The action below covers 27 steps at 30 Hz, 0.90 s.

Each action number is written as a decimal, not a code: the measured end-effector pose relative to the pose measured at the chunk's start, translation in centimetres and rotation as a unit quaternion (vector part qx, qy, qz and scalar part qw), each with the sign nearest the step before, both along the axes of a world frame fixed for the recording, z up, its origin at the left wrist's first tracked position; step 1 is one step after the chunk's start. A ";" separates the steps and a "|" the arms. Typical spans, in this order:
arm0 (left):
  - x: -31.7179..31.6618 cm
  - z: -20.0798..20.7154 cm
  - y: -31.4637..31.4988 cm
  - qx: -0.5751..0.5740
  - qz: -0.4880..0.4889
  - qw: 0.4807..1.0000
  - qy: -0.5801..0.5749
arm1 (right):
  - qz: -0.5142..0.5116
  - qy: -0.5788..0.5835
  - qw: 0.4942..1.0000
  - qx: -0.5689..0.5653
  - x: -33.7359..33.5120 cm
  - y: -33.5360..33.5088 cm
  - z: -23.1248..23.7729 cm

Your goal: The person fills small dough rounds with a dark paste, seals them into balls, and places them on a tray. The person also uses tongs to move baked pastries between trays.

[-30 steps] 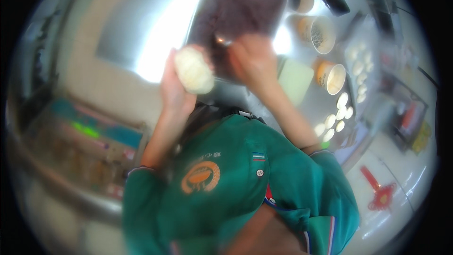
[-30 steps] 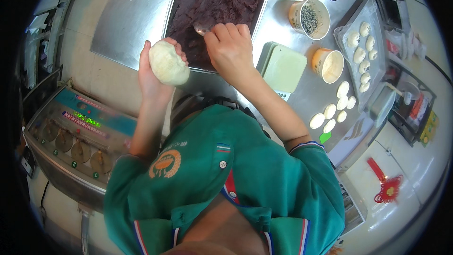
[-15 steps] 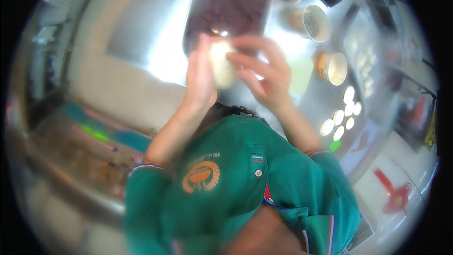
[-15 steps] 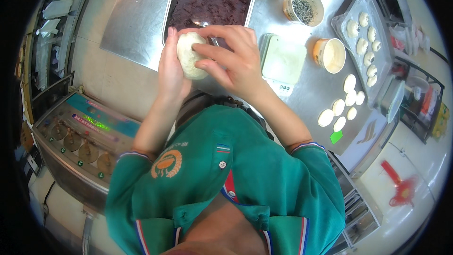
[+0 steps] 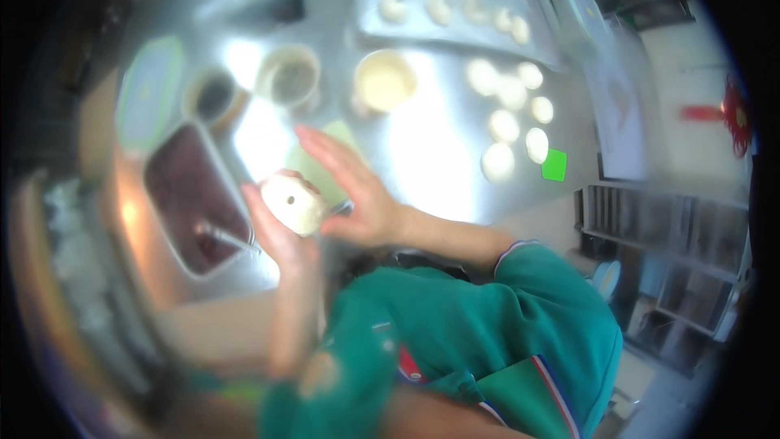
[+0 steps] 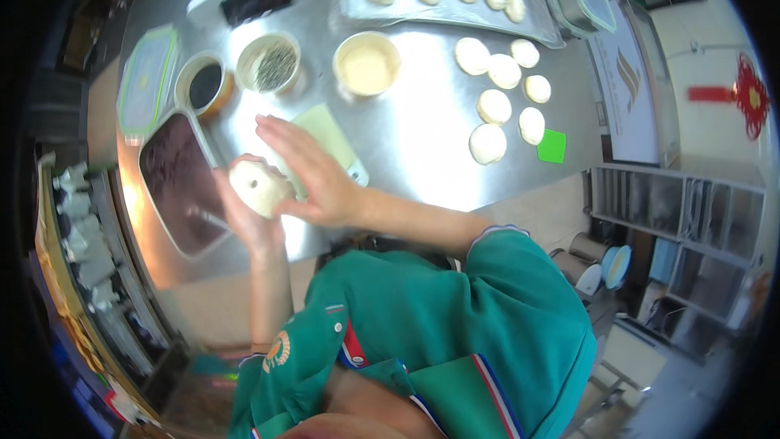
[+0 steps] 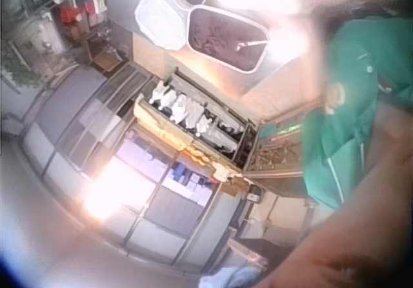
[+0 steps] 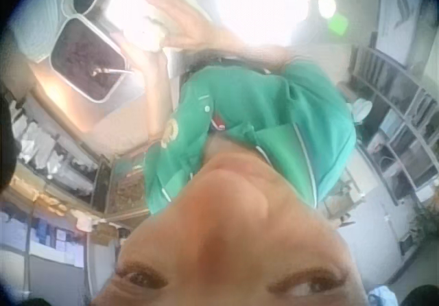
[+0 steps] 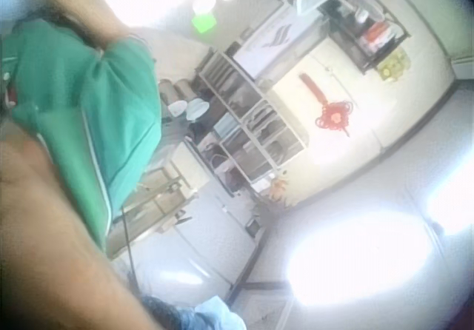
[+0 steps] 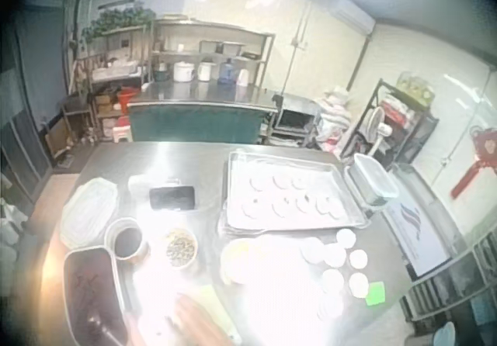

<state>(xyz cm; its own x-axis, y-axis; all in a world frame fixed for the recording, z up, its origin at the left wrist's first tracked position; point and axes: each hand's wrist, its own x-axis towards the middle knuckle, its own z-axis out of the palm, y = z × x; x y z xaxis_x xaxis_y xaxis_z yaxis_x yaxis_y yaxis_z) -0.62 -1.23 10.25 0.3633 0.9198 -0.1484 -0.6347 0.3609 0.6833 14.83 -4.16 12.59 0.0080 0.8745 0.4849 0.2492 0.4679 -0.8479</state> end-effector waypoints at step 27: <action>15.9 -1.7 3.3 0.128 -0.055 0.891 0.432 | -0.488 -0.379 0.781 -0.091 65.5 20.7 -17.4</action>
<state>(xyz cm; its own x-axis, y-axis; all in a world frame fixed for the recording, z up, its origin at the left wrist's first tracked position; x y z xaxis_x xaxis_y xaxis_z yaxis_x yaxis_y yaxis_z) 15.28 2.07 8.51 0.3053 0.9294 -0.2073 0.1968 0.1514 0.9687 80.29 16.58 -4.77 0.4845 0.6865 0.5422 0.8746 -0.3691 -0.3143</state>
